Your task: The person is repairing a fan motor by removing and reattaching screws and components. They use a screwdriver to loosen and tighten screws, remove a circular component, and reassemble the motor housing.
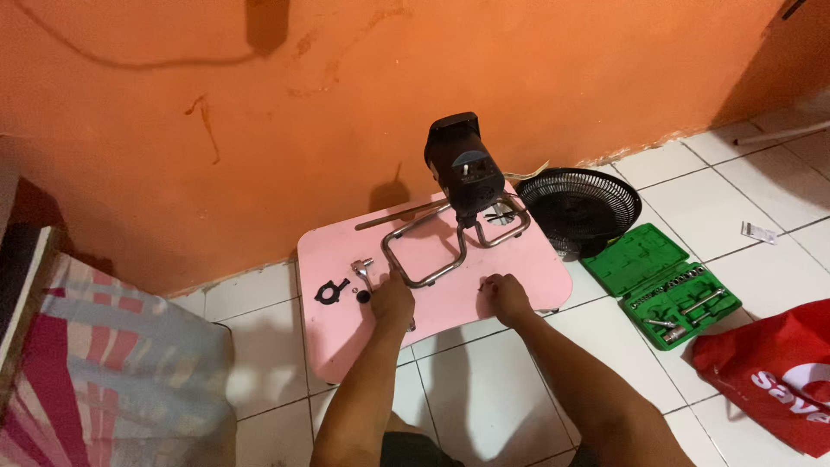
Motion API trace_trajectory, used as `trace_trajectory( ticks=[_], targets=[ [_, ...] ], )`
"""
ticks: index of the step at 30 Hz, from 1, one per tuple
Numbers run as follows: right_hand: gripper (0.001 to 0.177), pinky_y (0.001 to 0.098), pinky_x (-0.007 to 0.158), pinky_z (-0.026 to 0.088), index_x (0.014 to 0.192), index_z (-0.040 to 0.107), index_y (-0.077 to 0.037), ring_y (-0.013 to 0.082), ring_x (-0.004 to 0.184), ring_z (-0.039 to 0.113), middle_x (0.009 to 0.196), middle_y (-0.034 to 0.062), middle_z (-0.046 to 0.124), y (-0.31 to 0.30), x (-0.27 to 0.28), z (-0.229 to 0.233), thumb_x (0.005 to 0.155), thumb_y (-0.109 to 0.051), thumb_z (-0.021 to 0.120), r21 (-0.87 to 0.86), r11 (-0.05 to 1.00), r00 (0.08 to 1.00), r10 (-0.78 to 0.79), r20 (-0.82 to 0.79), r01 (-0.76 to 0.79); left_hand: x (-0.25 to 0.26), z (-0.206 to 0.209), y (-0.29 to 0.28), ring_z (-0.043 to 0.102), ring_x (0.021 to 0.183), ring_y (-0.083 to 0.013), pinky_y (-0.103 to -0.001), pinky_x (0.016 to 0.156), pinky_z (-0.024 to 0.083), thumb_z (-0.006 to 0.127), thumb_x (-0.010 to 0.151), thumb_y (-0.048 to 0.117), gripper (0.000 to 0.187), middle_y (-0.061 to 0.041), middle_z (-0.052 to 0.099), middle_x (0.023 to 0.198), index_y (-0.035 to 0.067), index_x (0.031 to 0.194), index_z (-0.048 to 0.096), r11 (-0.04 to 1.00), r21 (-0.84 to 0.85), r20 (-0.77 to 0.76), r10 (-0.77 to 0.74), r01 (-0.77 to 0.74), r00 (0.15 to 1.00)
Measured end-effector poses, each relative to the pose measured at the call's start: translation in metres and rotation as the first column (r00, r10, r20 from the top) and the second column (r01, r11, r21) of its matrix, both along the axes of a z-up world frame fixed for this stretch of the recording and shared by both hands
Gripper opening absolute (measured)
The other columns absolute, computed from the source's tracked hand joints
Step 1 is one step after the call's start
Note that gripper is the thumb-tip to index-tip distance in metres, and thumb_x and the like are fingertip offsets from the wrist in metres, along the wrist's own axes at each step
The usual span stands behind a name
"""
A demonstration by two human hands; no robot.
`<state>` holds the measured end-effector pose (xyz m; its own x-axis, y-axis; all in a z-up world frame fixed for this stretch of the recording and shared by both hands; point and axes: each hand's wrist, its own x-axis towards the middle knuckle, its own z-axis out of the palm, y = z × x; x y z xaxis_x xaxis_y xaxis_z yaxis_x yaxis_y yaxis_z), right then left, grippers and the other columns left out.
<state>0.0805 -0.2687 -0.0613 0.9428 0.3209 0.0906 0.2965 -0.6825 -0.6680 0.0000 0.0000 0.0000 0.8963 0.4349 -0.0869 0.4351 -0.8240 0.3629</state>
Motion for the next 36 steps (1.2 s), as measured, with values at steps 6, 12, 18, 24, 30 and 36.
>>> trace_trajectory(
  ticks=[6, 12, 18, 24, 30, 36],
  targets=[
    [0.037, 0.0450, 0.072, 0.057, 0.114, 0.065, -0.002, 0.0395, 0.084, 0.070, 0.091, 0.0256, 0.072, -0.004, 0.006, -0.017, 0.080, -0.015, 0.070, 0.045, 0.998, 0.998, 0.045, 0.039, -0.047, 0.018, 0.031, -0.030, 0.063, 0.115, -0.0383, -0.047, 0.093, 0.054, 0.072, 0.091, 0.020, 0.049, -0.021, 0.061, 0.127, 0.005, 0.131, 0.049, 0.979, -0.198, 0.445, 0.050, 0.044, 0.894],
    [0.045, 0.0448, 0.076, 0.058, 0.124, 0.057, -0.003, 0.0383, 0.088, 0.072, 0.100, 0.0272, 0.074, 0.002, 0.022, -0.016, 0.083, -0.017, 0.070, -0.040, 0.999, 0.982, 0.016, -0.189, -0.024, 0.060, 0.103, -0.104, 0.040, 0.141, -0.0428, -0.047, 0.112, 0.041, 0.090, 0.074, 0.031, 0.111, -0.030, 0.034, 0.154, 0.000, 0.156, 0.022, 0.833, -0.454, 0.762, 0.179, 0.317, 0.622],
    [0.052, 0.0478, 0.084, 0.055, 0.126, 0.055, -0.005, 0.0411, 0.102, 0.068, 0.106, 0.0236, 0.072, -0.001, 0.019, -0.012, 0.080, -0.017, 0.073, -0.072, 0.996, 0.980, 0.042, -0.195, -0.057, 0.098, 0.140, -0.149, 0.034, 0.144, -0.0423, -0.047, 0.118, 0.030, 0.095, 0.074, 0.032, 0.122, -0.029, 0.027, 0.157, -0.002, 0.157, 0.012, 0.773, -0.613, 0.691, 0.427, 0.161, 0.582],
    [0.059, 0.0481, 0.090, 0.053, 0.130, 0.053, -0.003, 0.0414, 0.106, 0.067, 0.114, 0.0232, 0.068, 0.007, 0.025, 0.012, 0.088, -0.038, 0.072, -0.189, 0.963, 0.958, 0.143, -0.250, -0.193, 0.107, 0.131, -0.174, 0.046, 0.141, -0.0381, -0.044, 0.119, 0.038, 0.090, 0.078, 0.031, 0.110, -0.026, 0.038, 0.154, -0.002, 0.158, 0.021, 0.704, -0.635, 0.769, 0.542, 0.318, 0.338],
    [0.087, 0.0490, 0.093, 0.052, 0.150, 0.033, 0.000, 0.0403, 0.111, 0.065, 0.124, 0.0238, 0.067, 0.015, 0.034, 0.044, 0.089, -0.050, 0.069, -0.292, 0.876, 0.879, 0.251, -0.406, -0.385, 0.112, 0.118, -0.175, 0.038, 0.139, -0.0403, -0.046, 0.113, 0.033, 0.095, 0.078, 0.026, 0.117, -0.030, 0.031, 0.152, -0.005, 0.156, 0.014, 0.832, -0.550, 0.777, 0.477, 0.072, 0.411],
    [0.062, 0.0505, 0.081, 0.058, 0.135, 0.055, -0.008, 0.0385, 0.096, 0.073, 0.118, 0.0205, 0.067, 0.022, 0.050, 0.061, 0.079, -0.028, 0.073, -0.328, 0.643, 0.716, 0.554, -0.425, -0.692, 0.103, 0.119, -0.166, 0.058, 0.130, -0.0333, -0.045, 0.111, 0.049, 0.090, 0.075, 0.039, 0.111, -0.024, 0.051, 0.145, 0.000, 0.157, 0.025, 0.762, -0.628, 0.745, 0.528, 0.160, 0.408]
  ],
)
